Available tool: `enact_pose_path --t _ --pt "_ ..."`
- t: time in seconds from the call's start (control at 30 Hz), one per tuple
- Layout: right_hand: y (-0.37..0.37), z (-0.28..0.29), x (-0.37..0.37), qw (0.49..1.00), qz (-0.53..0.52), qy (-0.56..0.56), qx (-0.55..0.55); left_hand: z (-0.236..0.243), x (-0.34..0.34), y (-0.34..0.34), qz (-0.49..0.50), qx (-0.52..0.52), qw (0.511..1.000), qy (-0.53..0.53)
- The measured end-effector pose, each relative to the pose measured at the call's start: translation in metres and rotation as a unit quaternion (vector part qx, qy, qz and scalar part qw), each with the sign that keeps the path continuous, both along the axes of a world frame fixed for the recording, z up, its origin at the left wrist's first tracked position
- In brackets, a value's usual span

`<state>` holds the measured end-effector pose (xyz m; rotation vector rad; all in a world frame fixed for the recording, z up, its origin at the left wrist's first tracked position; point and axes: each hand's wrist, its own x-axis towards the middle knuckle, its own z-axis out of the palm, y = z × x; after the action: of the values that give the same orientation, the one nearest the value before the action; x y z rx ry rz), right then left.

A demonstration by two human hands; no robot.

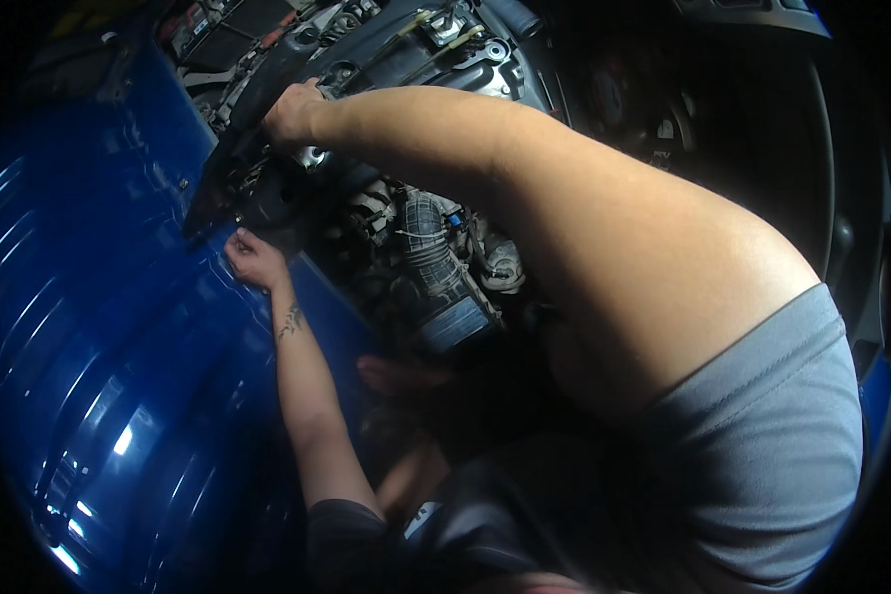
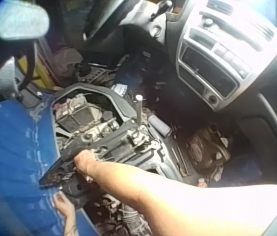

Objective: The person removes a metal bracket from the engine compartment of a blue vehicle using a socket wrench and then detaches cables from the bracket by hand.

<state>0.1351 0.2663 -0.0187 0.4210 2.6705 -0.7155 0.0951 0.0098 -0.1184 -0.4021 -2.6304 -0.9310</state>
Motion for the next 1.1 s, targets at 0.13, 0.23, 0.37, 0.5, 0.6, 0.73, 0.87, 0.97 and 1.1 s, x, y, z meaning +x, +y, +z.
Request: enact_pose_path --t 0.13,0.23,0.37,0.5,0.6,0.73,0.87,0.97,1.1 --pt "-0.001 -0.002 -0.002 0.999 -0.049 -0.004 0.016 -0.003 0.000 0.002 -0.009 0.003 1.000 -0.006" --pt "0.001 -0.004 -0.001 0.999 -0.026 -0.014 0.030 -0.013 -0.005 0.002 -0.014 0.027 1.000 0.006" --pt "-0.003 -0.001 -0.006 1.000 0.009 -0.026 0.008 -0.006 -0.002 -0.008 0.008 0.003 1.000 0.002" --pt "0.021 -0.033 -0.009 0.992 -0.060 -0.101 -0.047 -0.006 0.002 0.016 -0.009 0.055 0.997 -0.051" --pt "-0.004 -0.025 -0.025 0.990 -0.028 -0.124 0.058 -0.016 -0.012 -0.007 -0.016 0.056 0.998 0.003" --pt "-0.001 -0.041 -0.028 0.989 0.010 -0.019 0.149 -0.008 -0.010 -0.008 -0.007 0.049 0.999 -0.004" --pt "0.017 -0.071 -0.049 0.975 0.089 -0.115 0.166 -0.008 -0.006 -0.006 0.000 0.049 0.998 -0.029" --pt "0.046 -0.084 -0.057 0.970 0.130 -0.141 0.150 -0.007 -0.002 -0.007 0.002 0.051 0.998 -0.025" --pt "0.054 -0.102 -0.056 0.955 0.219 -0.027 0.197 -0.010 -0.003 -0.019 0.013 0.053 0.998 -0.028"
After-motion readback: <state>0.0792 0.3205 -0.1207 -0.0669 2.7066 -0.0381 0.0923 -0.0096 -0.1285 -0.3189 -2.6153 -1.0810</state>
